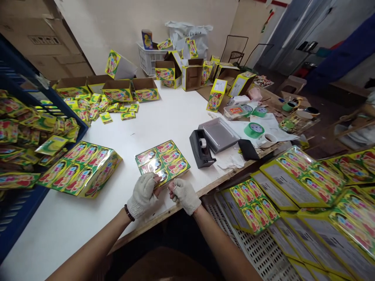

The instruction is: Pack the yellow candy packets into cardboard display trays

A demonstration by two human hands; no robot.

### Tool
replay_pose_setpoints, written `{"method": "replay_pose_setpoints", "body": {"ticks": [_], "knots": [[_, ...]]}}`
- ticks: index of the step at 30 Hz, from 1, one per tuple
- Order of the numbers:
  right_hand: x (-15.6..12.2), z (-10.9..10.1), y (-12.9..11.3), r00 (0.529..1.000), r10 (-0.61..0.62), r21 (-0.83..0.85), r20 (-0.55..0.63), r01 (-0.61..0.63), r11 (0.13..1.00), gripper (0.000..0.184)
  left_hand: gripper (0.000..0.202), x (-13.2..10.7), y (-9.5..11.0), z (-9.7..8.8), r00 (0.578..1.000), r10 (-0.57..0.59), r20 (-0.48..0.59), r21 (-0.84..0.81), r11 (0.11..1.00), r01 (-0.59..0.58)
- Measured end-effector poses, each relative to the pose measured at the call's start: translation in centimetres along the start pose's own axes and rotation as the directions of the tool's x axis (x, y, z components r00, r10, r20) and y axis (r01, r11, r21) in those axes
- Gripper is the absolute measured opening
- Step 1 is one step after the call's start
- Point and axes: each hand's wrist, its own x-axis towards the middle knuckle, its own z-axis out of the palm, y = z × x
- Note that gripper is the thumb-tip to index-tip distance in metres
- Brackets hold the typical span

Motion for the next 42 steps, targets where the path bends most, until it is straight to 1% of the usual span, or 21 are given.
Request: {"method": "replay_pose_setpoints", "body": {"ticks": [2,3,6,8,10,13,14,16,18,19,22,24,26,28,30,32,34,35,38,40,42], "knots": [[0.5,0.7,0.6,1.000,0.025,0.015,-0.010,-0.025,1.000,0.047,0.043,0.0,-0.1,-0.3,0.998,0.029,0.054,0.025,0.999,-0.031],[0.7,0.8,0.9,0.999,0.037,0.023,-0.014,-0.037,0.999,0.047,0.043,0.1,-0.1,-0.5,0.994,0.041,0.105,0.049,0.998,-0.046],[0.9,0.5,1.6,0.997,0.078,0.043,-0.019,-0.077,0.996,0.047,0.024,0.6,0.2,-0.8,0.974,-0.004,0.225,0.122,0.992,-0.024],[0.8,0.2,1.9,0.993,0.115,0.057,-0.012,-0.114,0.992,0.047,0.015,1.1,0.6,-0.5,0.975,-0.072,0.209,0.132,0.990,0.045],[0.7,-0.1,2.0,0.986,0.164,0.059,-0.003,-0.164,0.985,0.046,0.019,1.4,1.0,0.0,0.980,-0.130,0.152,0.154,0.982,0.106],[0.8,-0.5,1.5,0.971,0.236,0.032,-0.037,-0.235,0.971,0.049,0.018,1.6,1.7,0.7,0.982,-0.160,0.097,0.227,0.965,0.135],[0.9,-0.6,1.2,0.967,0.248,0.014,-0.065,-0.247,0.969,0.050,0.014,1.7,1.8,0.7,0.982,-0.161,0.098,0.243,0.961,0.134],[1.5,-1.0,0.4,0.963,0.240,-0.039,-0.123,-0.247,0.968,0.047,0.006,2.1,1.8,0.2,0.975,-0.159,0.154,0.227,0.966,0.122],[2.6,-1.5,-0.7,0.966,0.198,-0.118,-0.167,-0.219,0.969,0.041,0.012,3.0,0.9,-0.9,0.961,-0.162,0.223,0.177,0.977,0.123],[3.4,-1.9,-1.3,0.968,0.170,-0.165,-0.183,-0.201,0.966,0.037,0.018,3.5,0.1,-1.5,0.957,-0.182,0.226,0.173,0.974,0.144],[6.3,-3.1,-3.5,0.970,0.066,-0.325,-0.232,-0.141,0.935,0.030,0.026,4.4,-3.1,-3.2,0.960,-0.250,0.126,0.209,0.953,0.221],[8.1,-3.7,-4.9,0.955,-0.042,-0.434,-0.292,-0.093,0.896,0.026,0.024,4.0,-4.8,-3.9,0.968,-0.210,0.139,0.142,0.971,0.191],[8.9,-4.4,-6.1,0.917,-0.184,-0.530,-0.353,-0.034,0.847,0.017,0.025,2.6,-5.3,-4.1,0.975,-0.138,0.174,0.052,0.990,0.131],[8.6,-5.4,-6.9,0.858,-0.329,-0.605,-0.394,0.028,0.796,0.010,0.024,0.6,-4.5,-4.0,0.982,-0.131,0.140,0.069,0.990,0.122],[7.3,-7.2,-7.2,0.786,-0.447,-0.659,-0.426,0.069,0.749,0.016,0.024,-1.4,-3.0,-3.7,0.985,-0.150,0.081,0.132,0.981,0.139],[5.8,-9.6,-7.0,0.714,-0.517,-0.693,-0.471,0.063,0.718,0.022,0.027,-3.0,-1.4,-3.2,0.987,-0.159,0.035,0.151,0.977,0.152],[4.5,-12.2,-6.5,0.683,-0.525,-0.706,-0.508,0.019,0.708,0.022,0.028,-4.1,-0.2,-2.5,0.986,-0.165,-0.011,0.115,0.979,0.166],[4.2,-13.4,-6.2,0.690,-0.508,-0.705,-0.516,-0.006,0.709,0.021,0.026,-4.5,0.3,-2.2,0.984,-0.173,-0.031,0.086,0.981,0.175],[4.2,-15.6,-5.2,0.754,-0.431,-0.688,-0.496,-0.039,0.724,0.020,0.021,-5.0,1.2,-1.2,0.975,-0.215,-0.056,-0.001,0.977,0.215],[4.6,-16.0,-4.9,0.784,-0.404,-0.676,-0.472,-0.028,0.736,0.018,0.016,-4.8,1.6,-1.0,0.970,-0.240,-0.035,-0.049,0.970,0.239],[4.7,-15.9,-4.8,0.790,-0.402,-0.665,-0.463,-0.009,0.747,0.017,0.010,-4.4,2.0,-1.2,0.963,-0.269,-0.009,-0.075,0.961,0.268]]}}
